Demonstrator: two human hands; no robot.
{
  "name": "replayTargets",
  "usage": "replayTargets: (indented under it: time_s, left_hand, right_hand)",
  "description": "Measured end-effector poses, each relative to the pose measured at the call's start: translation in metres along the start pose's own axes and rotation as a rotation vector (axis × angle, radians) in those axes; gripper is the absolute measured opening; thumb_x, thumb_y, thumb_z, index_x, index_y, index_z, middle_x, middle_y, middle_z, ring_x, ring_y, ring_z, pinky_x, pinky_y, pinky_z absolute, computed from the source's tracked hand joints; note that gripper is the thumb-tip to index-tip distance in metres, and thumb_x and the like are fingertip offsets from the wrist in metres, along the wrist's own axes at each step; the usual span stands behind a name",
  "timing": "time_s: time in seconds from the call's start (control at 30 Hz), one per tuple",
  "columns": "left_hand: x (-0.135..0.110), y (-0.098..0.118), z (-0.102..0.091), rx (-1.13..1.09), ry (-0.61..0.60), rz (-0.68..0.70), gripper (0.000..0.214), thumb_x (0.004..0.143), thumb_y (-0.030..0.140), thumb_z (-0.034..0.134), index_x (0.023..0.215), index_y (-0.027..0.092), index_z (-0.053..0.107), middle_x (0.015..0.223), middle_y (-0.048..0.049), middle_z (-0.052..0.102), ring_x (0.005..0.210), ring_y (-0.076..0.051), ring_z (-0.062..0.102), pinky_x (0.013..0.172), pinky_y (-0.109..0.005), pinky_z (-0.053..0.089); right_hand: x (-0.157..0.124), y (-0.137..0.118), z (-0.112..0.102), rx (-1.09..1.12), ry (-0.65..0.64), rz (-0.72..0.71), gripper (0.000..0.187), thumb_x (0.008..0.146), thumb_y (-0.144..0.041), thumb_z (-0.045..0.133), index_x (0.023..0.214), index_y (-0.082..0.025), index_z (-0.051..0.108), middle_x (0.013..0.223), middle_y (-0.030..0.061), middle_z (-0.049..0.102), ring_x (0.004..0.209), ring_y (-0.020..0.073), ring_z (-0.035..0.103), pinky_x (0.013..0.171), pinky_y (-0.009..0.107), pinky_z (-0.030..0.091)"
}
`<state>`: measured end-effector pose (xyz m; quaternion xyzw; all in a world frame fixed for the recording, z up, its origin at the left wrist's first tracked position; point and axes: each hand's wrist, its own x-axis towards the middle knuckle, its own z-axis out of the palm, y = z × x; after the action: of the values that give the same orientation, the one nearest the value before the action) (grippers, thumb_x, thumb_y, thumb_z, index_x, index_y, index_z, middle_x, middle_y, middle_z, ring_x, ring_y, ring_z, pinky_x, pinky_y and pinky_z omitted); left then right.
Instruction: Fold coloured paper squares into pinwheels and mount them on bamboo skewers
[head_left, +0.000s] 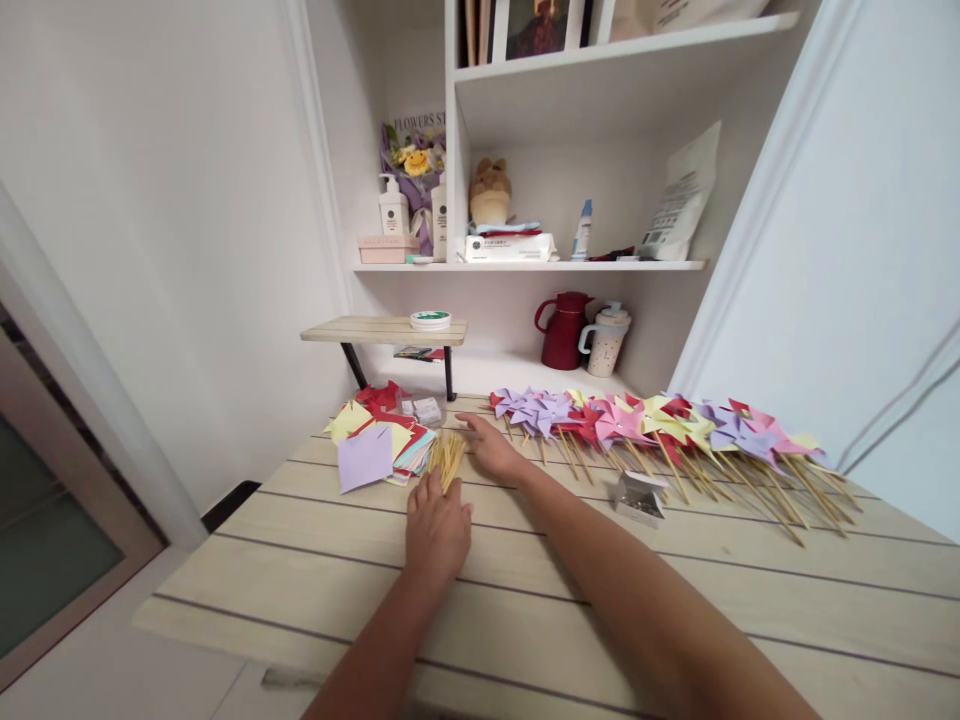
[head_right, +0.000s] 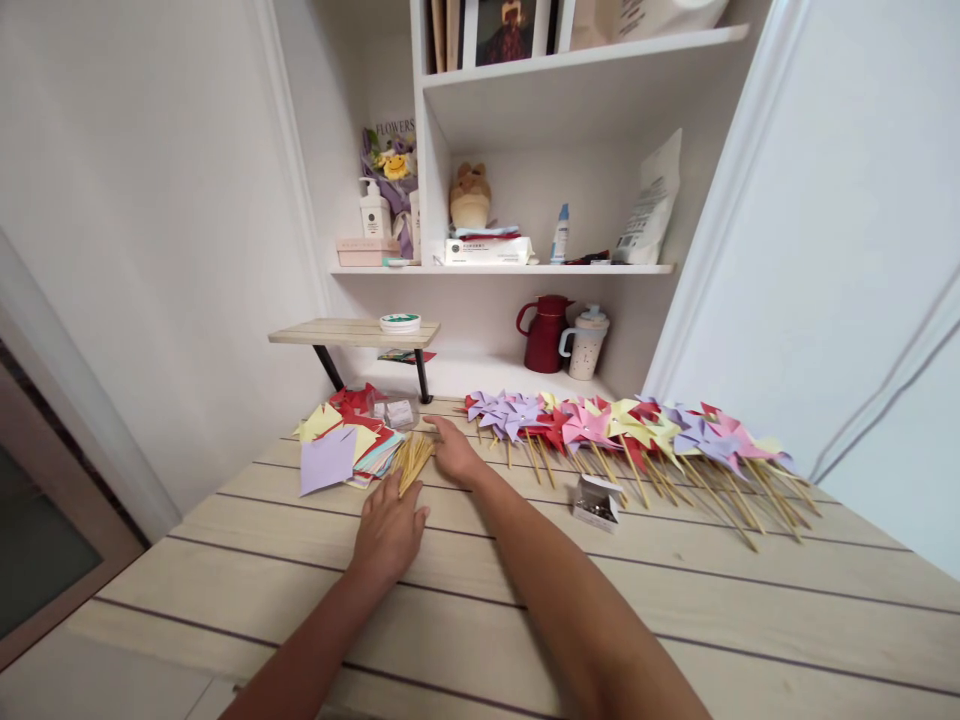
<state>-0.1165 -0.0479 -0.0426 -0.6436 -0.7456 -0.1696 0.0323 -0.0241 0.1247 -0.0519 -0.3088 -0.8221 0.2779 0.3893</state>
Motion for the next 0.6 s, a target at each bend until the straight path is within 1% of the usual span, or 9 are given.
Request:
replayTargets:
  time_s: [0.1,0.17,0.23,0.3,0.37,0.43,0.53,0.6]
  left_hand:
    - [0.000,0.001,-0.003,-0.013,-0.006,-0.011,0.042,0.092,0.026,0.052,0.132,0.018,0.061,0.152,-0.0179,0.043,0.140,-0.033,0.039,0.114,-0.047,0.030]
    - [0.000,0.001,-0.004,-0.025,-0.016,-0.022,0.042,0.092,0.026,0.053,0.132,0.018,0.061,0.153,-0.0180,0.042,0.140,-0.033,0.039,0.114,-0.047,0.031]
    - [0.000,0.001,-0.003,-0.035,-0.021,-0.028,0.042,0.091,0.025,0.053,0.132,0.019,0.062,0.153,-0.0178,0.042,0.140,-0.033,0.039,0.113,-0.048,0.032]
    - [0.000,0.001,-0.002,-0.040,-0.020,-0.029,0.042,0.091,0.024,0.053,0.131,0.019,0.062,0.153,-0.0178,0.042,0.140,-0.033,0.039,0.113,-0.048,0.032]
    - [0.000,0.000,0.000,-0.041,-0.013,-0.024,0.042,0.091,0.025,0.053,0.132,0.019,0.062,0.152,-0.0177,0.043,0.140,-0.034,0.039,0.114,-0.049,0.031]
    - [-0.001,-0.001,0.001,-0.041,-0.004,-0.018,0.042,0.091,0.026,0.052,0.132,0.019,0.062,0.152,-0.0172,0.044,0.141,-0.034,0.039,0.114,-0.048,0.031]
    - [-0.001,-0.002,0.001,-0.040,-0.007,-0.017,0.043,0.091,0.025,0.053,0.133,0.020,0.061,0.151,-0.0164,0.045,0.141,-0.034,0.038,0.115,-0.048,0.030]
    - [-0.001,-0.002,-0.001,-0.044,-0.017,-0.023,0.043,0.091,0.025,0.054,0.132,0.020,0.062,0.152,-0.0164,0.045,0.141,-0.034,0.038,0.115,-0.049,0.030]
  right_hand:
    - [0.005,0.006,0.006,0.022,0.088,0.125,0.055,0.090,-0.017,0.037,0.144,-0.019,0.047,0.140,0.0134,0.058,0.127,0.0270,0.055,0.107,0.050,0.042]
    - [0.009,0.005,0.009,0.021,0.107,0.162,0.052,0.097,-0.029,0.031,0.145,-0.015,0.045,0.141,0.0167,0.055,0.129,0.0284,0.053,0.108,0.050,0.040]
    - [0.013,0.001,0.013,0.012,0.087,0.155,0.055,0.099,-0.042,0.030,0.143,-0.013,0.047,0.143,0.0174,0.054,0.132,0.0284,0.050,0.111,0.047,0.036]
    - [0.017,-0.004,0.018,-0.003,0.040,0.123,0.056,0.099,-0.049,0.034,0.139,-0.016,0.053,0.142,0.0154,0.056,0.133,0.0283,0.049,0.113,0.046,0.032]
    - [0.020,-0.008,0.024,-0.020,-0.009,0.092,0.053,0.097,-0.053,0.039,0.132,-0.019,0.059,0.137,0.0135,0.060,0.131,0.0297,0.050,0.114,0.047,0.028]
    - [0.023,-0.010,0.029,-0.028,-0.051,0.072,0.050,0.095,-0.056,0.042,0.119,-0.021,0.067,0.129,0.0128,0.066,0.126,0.0313,0.053,0.112,0.048,0.029]
    - [0.024,-0.010,0.031,-0.007,-0.100,0.059,0.054,0.095,-0.061,0.038,0.098,-0.020,0.073,0.113,0.0137,0.072,0.113,0.0312,0.060,0.105,0.046,0.037]
    - [0.023,-0.010,0.029,0.027,-0.116,0.060,0.059,0.094,-0.065,0.036,0.091,-0.019,0.073,0.106,0.0133,0.074,0.106,0.0309,0.063,0.100,0.044,0.041]
